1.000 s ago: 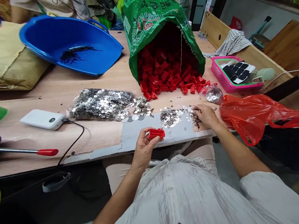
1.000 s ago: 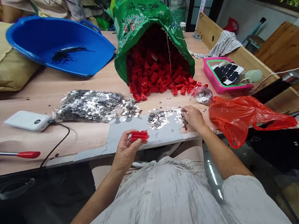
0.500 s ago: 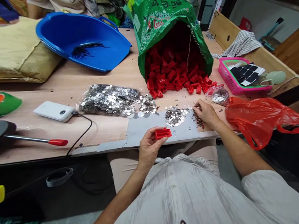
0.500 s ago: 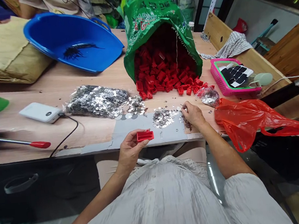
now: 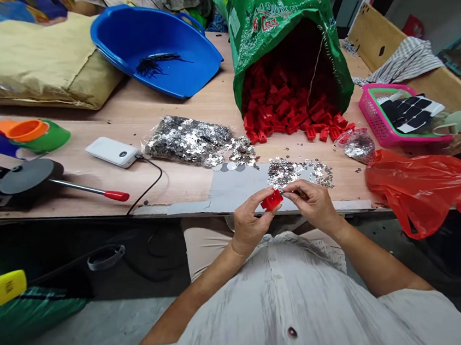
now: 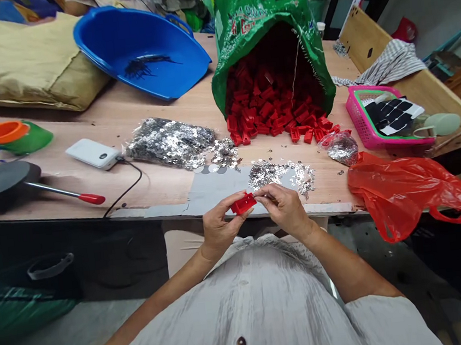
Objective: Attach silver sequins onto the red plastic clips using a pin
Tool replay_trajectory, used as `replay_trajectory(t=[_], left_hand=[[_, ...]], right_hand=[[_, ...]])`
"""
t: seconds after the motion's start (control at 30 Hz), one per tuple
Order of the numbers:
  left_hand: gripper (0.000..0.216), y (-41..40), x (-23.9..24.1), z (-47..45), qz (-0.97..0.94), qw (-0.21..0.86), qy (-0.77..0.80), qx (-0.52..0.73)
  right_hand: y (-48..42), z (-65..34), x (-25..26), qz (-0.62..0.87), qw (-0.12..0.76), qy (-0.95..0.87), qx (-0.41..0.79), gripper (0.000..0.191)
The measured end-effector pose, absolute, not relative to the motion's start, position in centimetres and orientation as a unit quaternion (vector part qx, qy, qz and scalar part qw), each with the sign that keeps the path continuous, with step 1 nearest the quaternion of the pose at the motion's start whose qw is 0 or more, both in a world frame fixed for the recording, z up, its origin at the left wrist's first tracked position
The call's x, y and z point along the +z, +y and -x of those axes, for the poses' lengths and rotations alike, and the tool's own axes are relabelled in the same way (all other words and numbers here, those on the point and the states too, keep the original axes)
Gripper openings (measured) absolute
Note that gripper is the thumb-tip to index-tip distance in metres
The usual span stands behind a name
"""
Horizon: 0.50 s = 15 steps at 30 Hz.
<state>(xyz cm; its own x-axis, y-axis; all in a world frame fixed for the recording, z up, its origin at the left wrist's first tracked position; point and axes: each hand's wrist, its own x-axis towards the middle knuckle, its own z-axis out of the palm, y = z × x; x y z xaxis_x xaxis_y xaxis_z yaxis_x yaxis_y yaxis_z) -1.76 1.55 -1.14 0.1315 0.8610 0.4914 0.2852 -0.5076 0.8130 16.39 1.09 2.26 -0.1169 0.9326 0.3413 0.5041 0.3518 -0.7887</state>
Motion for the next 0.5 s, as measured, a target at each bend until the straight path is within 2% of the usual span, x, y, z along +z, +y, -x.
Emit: replay_trajectory(t=[0.2, 0.5], left_hand=[[0.035, 1.29, -0.69, 1.64, -0.723, 0.237, 0.382, 0.525], [0.034, 0.63, -1.07, 1.42, -0.698, 0.261, 0.394, 0.537]], right_hand=[[1.37, -16.13, 1.86, 0.45, 0.421, -0.758, 0.213, 0.014], [0.96, -15.72, 1.68, 0.461, 0.436, -0.722, 0.277, 0.015]])
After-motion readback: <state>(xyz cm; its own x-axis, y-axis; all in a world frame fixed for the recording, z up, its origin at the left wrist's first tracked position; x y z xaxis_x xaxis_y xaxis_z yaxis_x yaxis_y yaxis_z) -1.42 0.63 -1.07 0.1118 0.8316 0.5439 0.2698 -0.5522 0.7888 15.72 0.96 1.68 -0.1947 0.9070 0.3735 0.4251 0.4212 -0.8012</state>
